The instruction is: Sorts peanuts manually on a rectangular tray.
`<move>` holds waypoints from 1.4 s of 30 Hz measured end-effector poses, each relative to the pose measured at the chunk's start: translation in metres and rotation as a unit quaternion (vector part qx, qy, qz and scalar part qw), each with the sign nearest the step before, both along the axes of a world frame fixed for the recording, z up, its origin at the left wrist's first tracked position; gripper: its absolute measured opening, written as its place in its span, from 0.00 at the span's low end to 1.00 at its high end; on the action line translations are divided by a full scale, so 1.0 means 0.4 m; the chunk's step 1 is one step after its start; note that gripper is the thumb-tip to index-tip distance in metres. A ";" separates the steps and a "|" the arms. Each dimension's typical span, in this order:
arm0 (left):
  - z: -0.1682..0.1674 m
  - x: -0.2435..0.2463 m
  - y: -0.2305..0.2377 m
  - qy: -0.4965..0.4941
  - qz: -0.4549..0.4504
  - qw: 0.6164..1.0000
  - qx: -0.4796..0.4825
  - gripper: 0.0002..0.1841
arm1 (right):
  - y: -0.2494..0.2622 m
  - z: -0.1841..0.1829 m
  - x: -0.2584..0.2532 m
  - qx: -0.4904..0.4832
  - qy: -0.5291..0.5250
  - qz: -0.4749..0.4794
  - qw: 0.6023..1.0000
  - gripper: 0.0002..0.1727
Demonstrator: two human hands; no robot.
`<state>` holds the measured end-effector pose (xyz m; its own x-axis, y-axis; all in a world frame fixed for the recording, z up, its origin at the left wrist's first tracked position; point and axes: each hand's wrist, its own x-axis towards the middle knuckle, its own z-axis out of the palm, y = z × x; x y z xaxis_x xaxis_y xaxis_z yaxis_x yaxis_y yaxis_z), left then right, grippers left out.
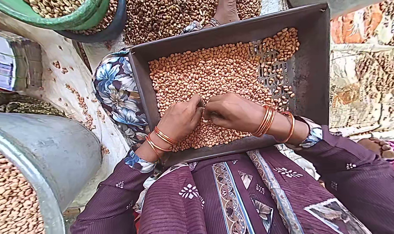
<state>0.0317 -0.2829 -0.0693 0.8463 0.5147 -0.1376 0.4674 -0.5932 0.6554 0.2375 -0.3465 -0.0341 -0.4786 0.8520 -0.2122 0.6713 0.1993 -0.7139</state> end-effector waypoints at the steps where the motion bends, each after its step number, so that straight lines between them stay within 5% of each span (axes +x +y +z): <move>1: -0.001 -0.002 0.006 -0.011 -0.003 1.000 -0.013 0.11 | -0.008 -0.004 -0.014 0.018 -0.006 0.007 1.000 0.07; 7: 0.030 -0.049 0.072 -0.109 0.107 0.970 -0.186 0.10 | -0.030 -0.013 -0.059 0.024 -0.096 0.036 0.994 0.07; 14: 0.067 -0.106 0.128 -0.292 0.169 0.824 -0.455 0.08 | 0.030 0.012 0.009 -0.093 -0.035 -0.004 0.995 0.05; 20: 0.045 -0.106 0.128 -0.356 0.133 0.710 -0.593 0.15 | 0.045 0.004 0.028 -0.012 -0.023 -0.028 0.999 0.09; 23: 0.059 -0.085 0.140 -0.309 0.208 0.793 -0.482 0.22 | 0.038 -0.016 -0.010 0.008 -0.030 -0.009 0.999 0.08; 26: 0.057 -0.066 0.152 -0.168 0.209 0.944 -0.190 0.14 | 0.039 -0.023 -0.034 0.019 -0.084 0.013 0.996 0.08; 28: 0.059 -0.057 0.153 -0.027 0.154 0.987 -0.028 0.13 | 0.049 -0.013 -0.030 -0.003 -0.097 0.017 0.995 0.08; 33: 0.044 -0.015 0.143 0.164 0.085 0.982 0.049 0.18 | 0.059 -0.005 -0.003 -0.034 -0.066 0.011 0.997 0.12; 42: 0.038 0.021 0.150 0.193 0.081 0.977 0.039 0.16 | 0.043 0.020 -0.024 -0.018 -0.081 0.000 0.997 0.06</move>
